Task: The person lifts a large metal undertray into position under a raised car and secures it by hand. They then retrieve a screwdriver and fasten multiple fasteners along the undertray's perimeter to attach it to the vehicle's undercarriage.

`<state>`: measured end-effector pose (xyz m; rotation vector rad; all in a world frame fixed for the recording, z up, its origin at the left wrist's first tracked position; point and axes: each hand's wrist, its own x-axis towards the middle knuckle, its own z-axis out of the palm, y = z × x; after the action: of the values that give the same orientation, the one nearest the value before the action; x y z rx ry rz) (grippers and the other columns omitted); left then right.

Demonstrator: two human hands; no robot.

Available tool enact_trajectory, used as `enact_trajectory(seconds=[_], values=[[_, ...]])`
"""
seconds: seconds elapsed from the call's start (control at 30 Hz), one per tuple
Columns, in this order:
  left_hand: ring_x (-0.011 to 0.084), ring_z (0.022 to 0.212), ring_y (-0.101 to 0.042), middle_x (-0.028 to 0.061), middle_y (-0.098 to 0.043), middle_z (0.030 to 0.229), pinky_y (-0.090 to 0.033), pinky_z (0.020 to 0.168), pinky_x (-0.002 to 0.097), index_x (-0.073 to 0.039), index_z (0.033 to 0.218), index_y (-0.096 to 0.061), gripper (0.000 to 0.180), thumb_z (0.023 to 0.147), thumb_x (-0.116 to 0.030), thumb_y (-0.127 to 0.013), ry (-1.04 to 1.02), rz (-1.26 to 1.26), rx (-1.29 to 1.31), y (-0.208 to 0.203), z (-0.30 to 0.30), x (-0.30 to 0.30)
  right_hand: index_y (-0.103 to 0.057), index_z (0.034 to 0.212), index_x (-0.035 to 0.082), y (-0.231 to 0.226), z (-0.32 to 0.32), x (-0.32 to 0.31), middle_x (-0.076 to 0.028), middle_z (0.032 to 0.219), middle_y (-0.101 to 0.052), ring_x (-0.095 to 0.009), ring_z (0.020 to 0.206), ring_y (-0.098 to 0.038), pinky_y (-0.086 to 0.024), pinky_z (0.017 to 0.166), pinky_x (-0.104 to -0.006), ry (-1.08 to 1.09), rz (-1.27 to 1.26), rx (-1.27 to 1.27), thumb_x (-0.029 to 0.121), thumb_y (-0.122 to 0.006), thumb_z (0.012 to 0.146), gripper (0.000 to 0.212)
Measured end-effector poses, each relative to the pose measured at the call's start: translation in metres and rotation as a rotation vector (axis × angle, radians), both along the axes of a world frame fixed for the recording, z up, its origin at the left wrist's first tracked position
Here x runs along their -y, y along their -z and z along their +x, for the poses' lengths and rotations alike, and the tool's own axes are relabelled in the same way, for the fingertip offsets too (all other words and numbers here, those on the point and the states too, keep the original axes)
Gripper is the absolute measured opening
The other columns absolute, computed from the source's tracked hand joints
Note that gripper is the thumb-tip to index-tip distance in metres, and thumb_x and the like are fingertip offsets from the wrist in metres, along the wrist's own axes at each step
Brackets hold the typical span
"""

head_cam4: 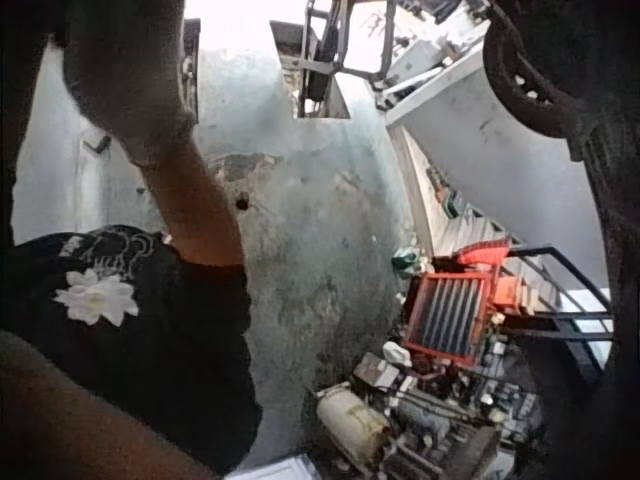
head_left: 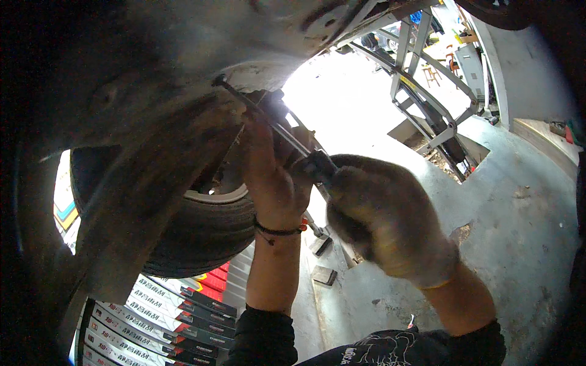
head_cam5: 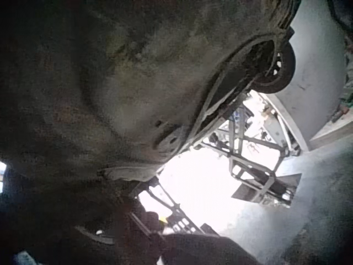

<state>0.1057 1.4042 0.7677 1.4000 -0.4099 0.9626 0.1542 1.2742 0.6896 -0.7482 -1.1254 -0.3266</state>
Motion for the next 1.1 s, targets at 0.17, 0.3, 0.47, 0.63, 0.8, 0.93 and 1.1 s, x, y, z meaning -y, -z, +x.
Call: enact_trajectory(seconds=[0.17,0.3,0.47,0.63,0.8,0.93,1.1], values=[[0.0076,0.057,-0.037,-0.0059,-0.043,0.069,-0.034,0.053,0.0235,-0.013,0.094,-0.053,0.021,0.108,-0.03,-0.056,-0.061,-0.366,-0.239,0.065,-0.005,-0.057,-0.054,0.139,-0.002,-0.002,-0.003,0.001,-0.009,0.082,-0.069,-0.011,0.067,-0.064,-0.053,0.058,-0.0265,-0.209,-0.006,-0.106,0.006,-0.066,0.097,0.044],[0.0099,0.053,-0.035,-0.0052,-0.043,0.065,-0.029,0.048,0.0268,-0.013,0.091,-0.061,0.025,0.109,-0.027,-0.049,0.002,-0.602,-0.43,0.199,-0.003,-0.131,-0.065,0.13,0.003,-0.004,0.006,0.007,-0.009,0.094,-0.074,-0.016,0.088,-0.07,-0.058,0.074,-0.0311,0.709,-0.031,0.156,0.0,-0.07,0.092,0.038],[0.0216,0.061,-0.05,0.0032,-0.05,0.069,-0.044,0.056,0.0333,-0.011,0.08,-0.053,0.022,0.1,-0.021,-0.052,0.028,-1.17,-0.778,0.411,-0.049,-0.142,-0.064,0.131,0.002,-0.014,0.013,-0.007,-0.008,0.085,-0.069,-0.018,0.07,-0.065,-0.054,0.062,-0.0315,0.512,0.038,0.363,0.01,-0.064,0.099,0.033],[0.0259,0.079,-0.046,0.0106,-0.048,0.087,-0.045,0.071,0.0359,-0.001,0.084,-0.051,0.007,0.091,-0.002,-0.048,0.25,-1.434,-0.896,0.529,-0.122,-0.119,-0.048,0.148,-0.003,-0.014,0.017,0.002,0.0,0.063,-0.05,-0.007,0.043,-0.041,-0.034,0.038,-0.0251,-1.028,-0.203,-0.233,0.03,-0.05,0.11,0.05],[0.0193,0.072,-0.047,0.0055,-0.051,0.086,-0.047,0.066,0.0289,-0.002,0.103,-0.055,0.009,0.102,-0.007,-0.048,0.224,-1.347,-0.982,0.543,-0.136,-0.112,-0.071,0.128,0.005,-0.009,0.018,-0.004,-0.012,0.117,-0.076,-0.013,0.106,-0.07,-0.055,0.092,-0.0262,0.8,0.117,0.347,0.015,-0.066,0.103,0.027],[0.0153,0.069,-0.04,0.0009,-0.046,0.081,-0.038,0.059,0.0288,-0.005,0.116,-0.055,0.02,0.112,-0.022,-0.045,0.345,-1.321,-0.945,0.53,-0.126,-0.105,-0.067,0.132,0.007,-0.006,0.026,-0.007,-0.001,0.084,-0.061,-0.009,0.07,-0.057,-0.045,0.063,-0.0266,0.214,-0.178,0.255,0.034,-0.055,0.108,0.038],[0.0131,0.064,-0.036,-0.0032,-0.042,0.073,-0.032,0.056,0.0288,-0.006,0.13,-0.058,0.03,0.112,-0.027,-0.048,0.403,-1.115,-0.92,0.529,-0.097,-0.096,-0.061,0.137,0.004,-0.017,0.028,-0.001,0.002,0.072,-0.053,-0.009,0.054,-0.049,-0.035,0.045,-0.0237,-1.138,-0.287,-0.128,0.034,-0.053,0.11,0.042]])
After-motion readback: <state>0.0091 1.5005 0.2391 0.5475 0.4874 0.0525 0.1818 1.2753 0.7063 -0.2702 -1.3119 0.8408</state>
